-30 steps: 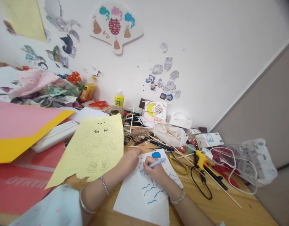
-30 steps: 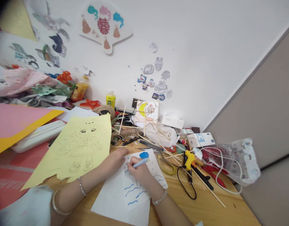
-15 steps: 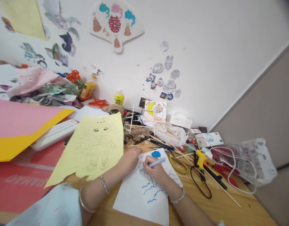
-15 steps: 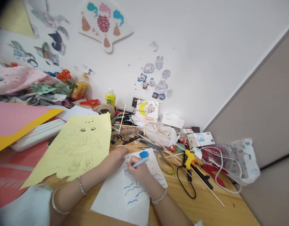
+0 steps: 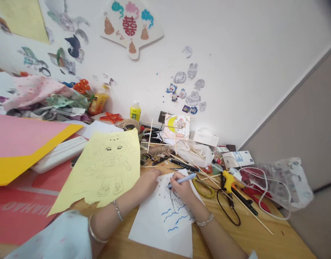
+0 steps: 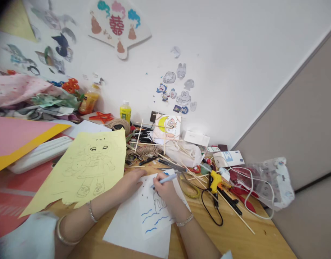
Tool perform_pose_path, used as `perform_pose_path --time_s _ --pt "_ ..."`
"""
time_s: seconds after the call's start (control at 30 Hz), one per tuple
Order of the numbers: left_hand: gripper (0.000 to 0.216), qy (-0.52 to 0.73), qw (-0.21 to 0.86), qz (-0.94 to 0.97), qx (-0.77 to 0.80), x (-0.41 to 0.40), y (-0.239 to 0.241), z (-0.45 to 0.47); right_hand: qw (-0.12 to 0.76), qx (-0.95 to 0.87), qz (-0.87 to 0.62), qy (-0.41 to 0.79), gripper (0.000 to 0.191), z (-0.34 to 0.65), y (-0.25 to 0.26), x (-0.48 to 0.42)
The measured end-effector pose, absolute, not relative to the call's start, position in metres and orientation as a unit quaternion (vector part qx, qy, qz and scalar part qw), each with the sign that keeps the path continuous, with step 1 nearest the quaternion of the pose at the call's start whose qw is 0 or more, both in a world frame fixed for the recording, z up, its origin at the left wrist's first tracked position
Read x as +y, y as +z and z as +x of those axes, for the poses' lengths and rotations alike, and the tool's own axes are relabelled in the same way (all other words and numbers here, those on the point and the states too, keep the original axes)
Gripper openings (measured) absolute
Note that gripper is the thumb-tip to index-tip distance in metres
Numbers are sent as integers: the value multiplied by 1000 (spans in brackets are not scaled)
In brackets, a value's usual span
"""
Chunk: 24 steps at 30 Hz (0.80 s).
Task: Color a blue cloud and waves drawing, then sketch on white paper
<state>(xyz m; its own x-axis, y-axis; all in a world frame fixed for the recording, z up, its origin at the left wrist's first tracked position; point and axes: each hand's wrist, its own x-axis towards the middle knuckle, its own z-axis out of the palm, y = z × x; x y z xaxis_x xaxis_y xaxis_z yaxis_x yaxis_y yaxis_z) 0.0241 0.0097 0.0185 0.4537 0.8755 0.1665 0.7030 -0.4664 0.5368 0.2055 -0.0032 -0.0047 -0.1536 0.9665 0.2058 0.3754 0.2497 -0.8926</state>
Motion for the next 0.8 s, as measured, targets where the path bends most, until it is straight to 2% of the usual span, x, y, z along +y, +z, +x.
perform_pose_path --time_s 0.8 --pt "17 198 195 830 483 8 20 25 388 -713 -482 329 25 214 -14 5"
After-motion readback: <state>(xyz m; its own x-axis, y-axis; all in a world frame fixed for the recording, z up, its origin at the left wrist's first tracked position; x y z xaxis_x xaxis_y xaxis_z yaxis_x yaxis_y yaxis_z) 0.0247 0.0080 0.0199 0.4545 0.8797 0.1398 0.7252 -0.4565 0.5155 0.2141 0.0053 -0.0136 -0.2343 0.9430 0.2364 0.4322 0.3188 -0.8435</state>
